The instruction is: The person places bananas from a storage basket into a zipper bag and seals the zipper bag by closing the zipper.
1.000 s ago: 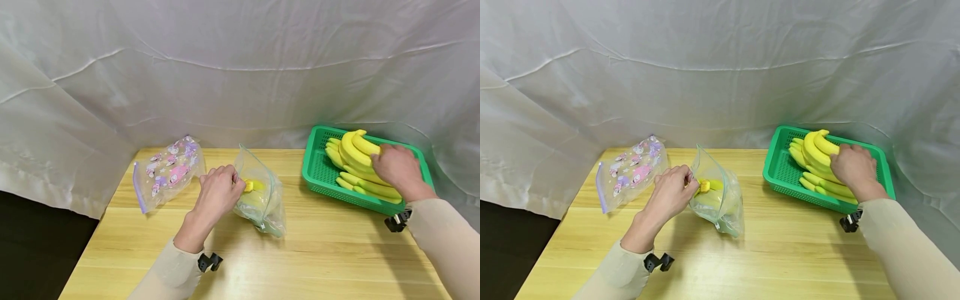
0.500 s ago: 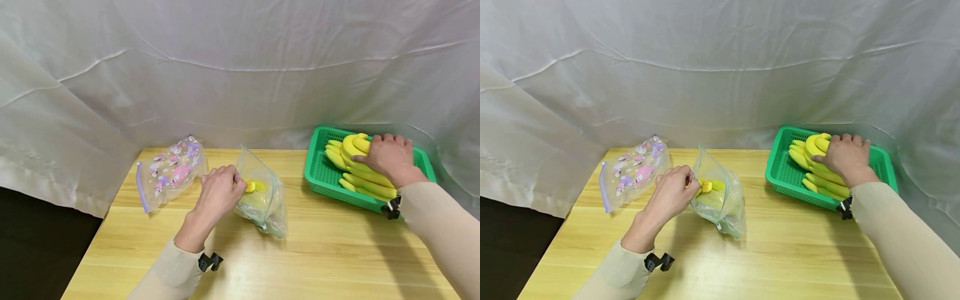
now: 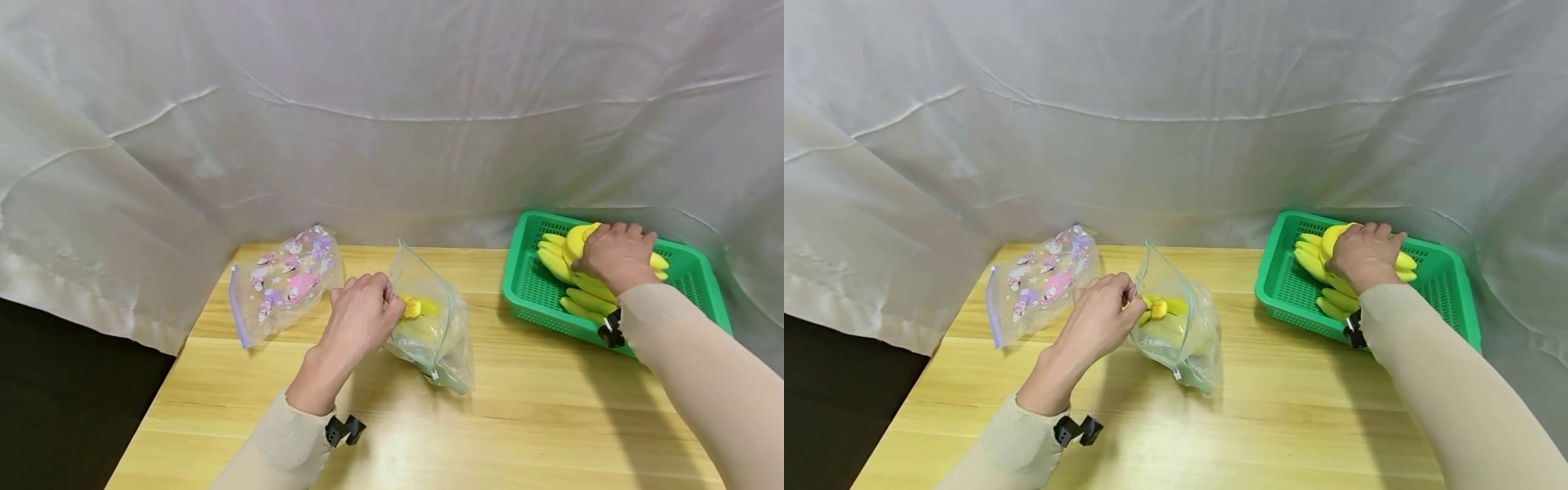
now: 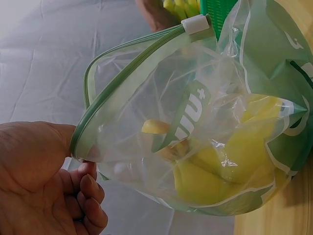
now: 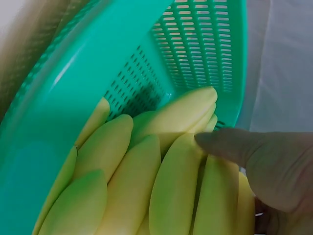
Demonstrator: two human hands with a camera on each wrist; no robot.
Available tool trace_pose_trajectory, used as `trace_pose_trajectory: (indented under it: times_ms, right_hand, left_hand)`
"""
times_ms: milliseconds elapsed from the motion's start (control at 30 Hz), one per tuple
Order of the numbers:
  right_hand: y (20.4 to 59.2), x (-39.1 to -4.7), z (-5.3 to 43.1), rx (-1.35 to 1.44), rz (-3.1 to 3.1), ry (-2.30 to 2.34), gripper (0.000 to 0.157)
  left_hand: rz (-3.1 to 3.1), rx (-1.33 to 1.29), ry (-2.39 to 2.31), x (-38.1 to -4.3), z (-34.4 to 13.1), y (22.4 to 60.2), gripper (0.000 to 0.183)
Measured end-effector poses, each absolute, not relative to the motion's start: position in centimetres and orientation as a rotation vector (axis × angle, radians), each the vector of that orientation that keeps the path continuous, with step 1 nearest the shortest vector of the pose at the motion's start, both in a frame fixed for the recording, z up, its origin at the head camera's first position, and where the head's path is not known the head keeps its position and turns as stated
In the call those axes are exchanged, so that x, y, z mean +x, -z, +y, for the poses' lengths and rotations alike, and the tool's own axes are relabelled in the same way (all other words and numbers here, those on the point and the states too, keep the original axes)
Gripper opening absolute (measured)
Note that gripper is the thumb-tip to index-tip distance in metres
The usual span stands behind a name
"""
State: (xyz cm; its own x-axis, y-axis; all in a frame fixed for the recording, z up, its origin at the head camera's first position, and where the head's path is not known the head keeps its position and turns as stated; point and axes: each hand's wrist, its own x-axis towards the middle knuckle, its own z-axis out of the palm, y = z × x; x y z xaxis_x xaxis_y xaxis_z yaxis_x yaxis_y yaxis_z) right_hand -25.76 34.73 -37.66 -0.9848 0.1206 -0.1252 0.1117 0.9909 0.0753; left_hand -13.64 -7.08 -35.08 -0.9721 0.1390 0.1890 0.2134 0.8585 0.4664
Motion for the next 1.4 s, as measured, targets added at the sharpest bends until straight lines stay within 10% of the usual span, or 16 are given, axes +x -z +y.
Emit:
trace_pose_trajectory:
  times_ms: [467, 1400]
  right_hand:
    - [36.7, -24.5, 33.9, 0.203, 3.066, -0.047, 0.101]
    - [30.6, -16.6, 24.3, -0.205, 3.335, 0.236, 0.048]
  left_hand:
    - [-2.885, -0.26, 0.774, -13.6, -7.4, 35.0, 0.014]
    - [-2.899, -0.157, 0.613, -14.6, -8.8, 33.4, 0.013]
